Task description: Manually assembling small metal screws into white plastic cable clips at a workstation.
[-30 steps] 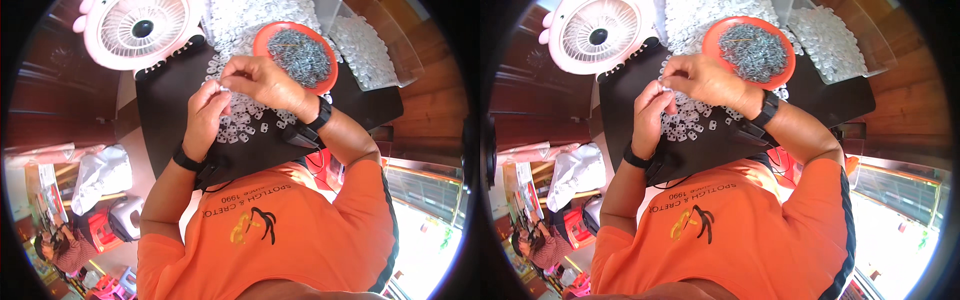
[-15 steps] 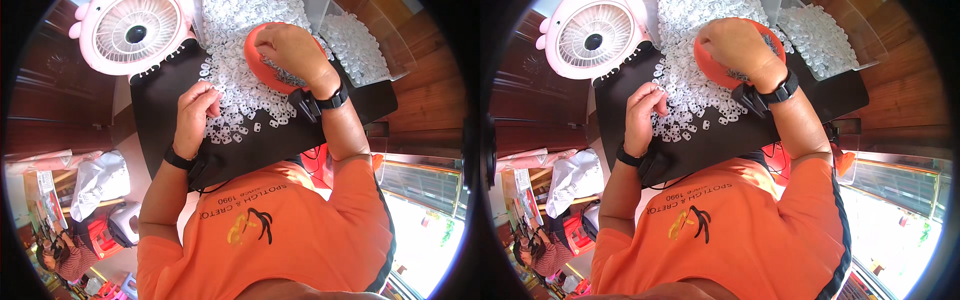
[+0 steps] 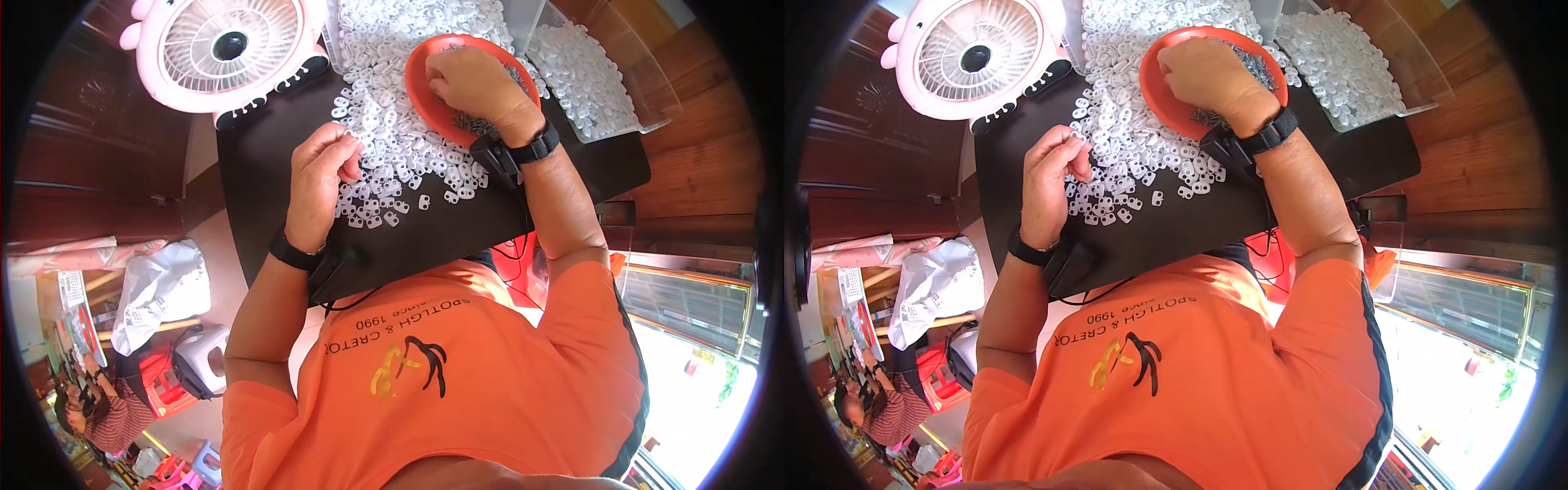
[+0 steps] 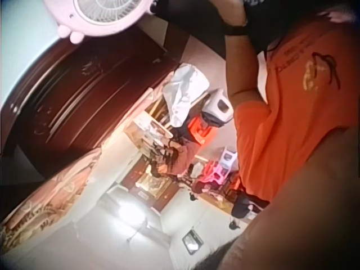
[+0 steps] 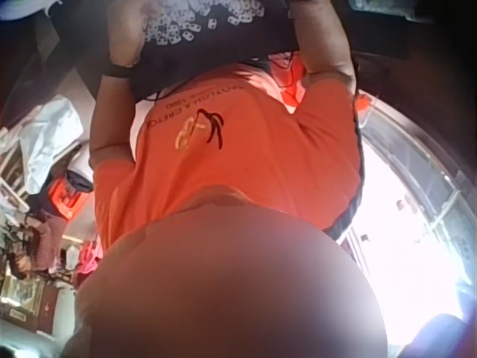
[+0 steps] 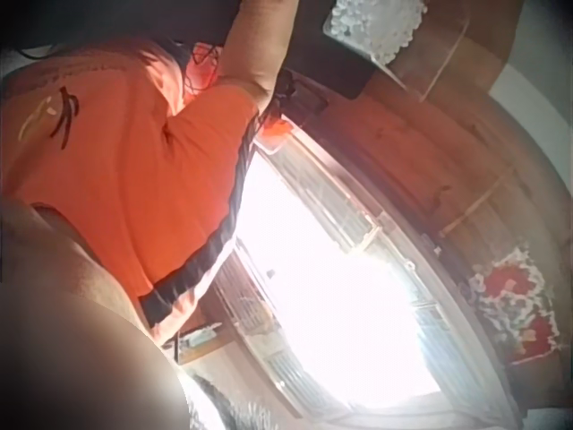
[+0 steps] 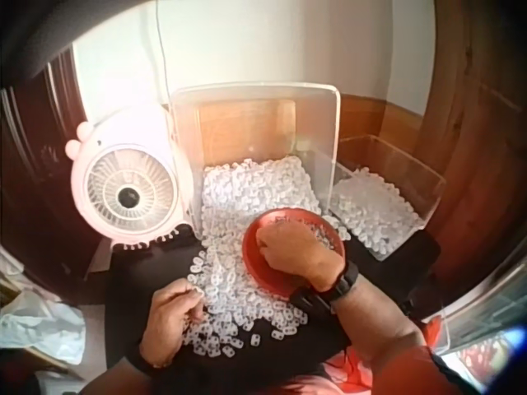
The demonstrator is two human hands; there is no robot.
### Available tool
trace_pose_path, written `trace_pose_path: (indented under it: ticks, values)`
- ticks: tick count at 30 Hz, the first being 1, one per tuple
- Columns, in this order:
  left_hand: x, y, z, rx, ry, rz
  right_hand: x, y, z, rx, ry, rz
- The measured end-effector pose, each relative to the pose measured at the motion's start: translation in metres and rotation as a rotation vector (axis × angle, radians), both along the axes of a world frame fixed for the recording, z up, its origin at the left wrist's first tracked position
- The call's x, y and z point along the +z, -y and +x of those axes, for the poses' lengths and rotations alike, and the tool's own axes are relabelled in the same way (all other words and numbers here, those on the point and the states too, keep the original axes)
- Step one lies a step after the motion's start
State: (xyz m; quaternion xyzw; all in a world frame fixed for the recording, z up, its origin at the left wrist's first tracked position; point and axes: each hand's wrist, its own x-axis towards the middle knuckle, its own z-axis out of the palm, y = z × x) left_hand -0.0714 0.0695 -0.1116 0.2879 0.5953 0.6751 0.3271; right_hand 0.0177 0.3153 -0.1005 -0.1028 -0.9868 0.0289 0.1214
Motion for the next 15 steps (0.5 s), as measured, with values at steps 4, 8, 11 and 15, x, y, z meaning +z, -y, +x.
trace_pose_path:
  ticks: [4,8,11,15]
  values:
    - [-0.001,0.001,-0.001,-0.011,-0.013,-0.008,-0.003,-0.007,0.001,0.003,-0.099,-0.093]
    - [0.001,0.0,-0.001,-0.006,-0.012,-0.013,0.001,-0.005,0.002,0.028,-0.079,-0.152]
    - [0.001,-0.001,-0.001,-0.012,-0.022,-0.021,-0.004,-0.001,0.001,0.078,-0.053,-0.008]
    - [0.0,0.0,-0.001,-0.012,-0.05,-0.046,-0.006,0.004,-0.002,0.0,0.02,0.05]
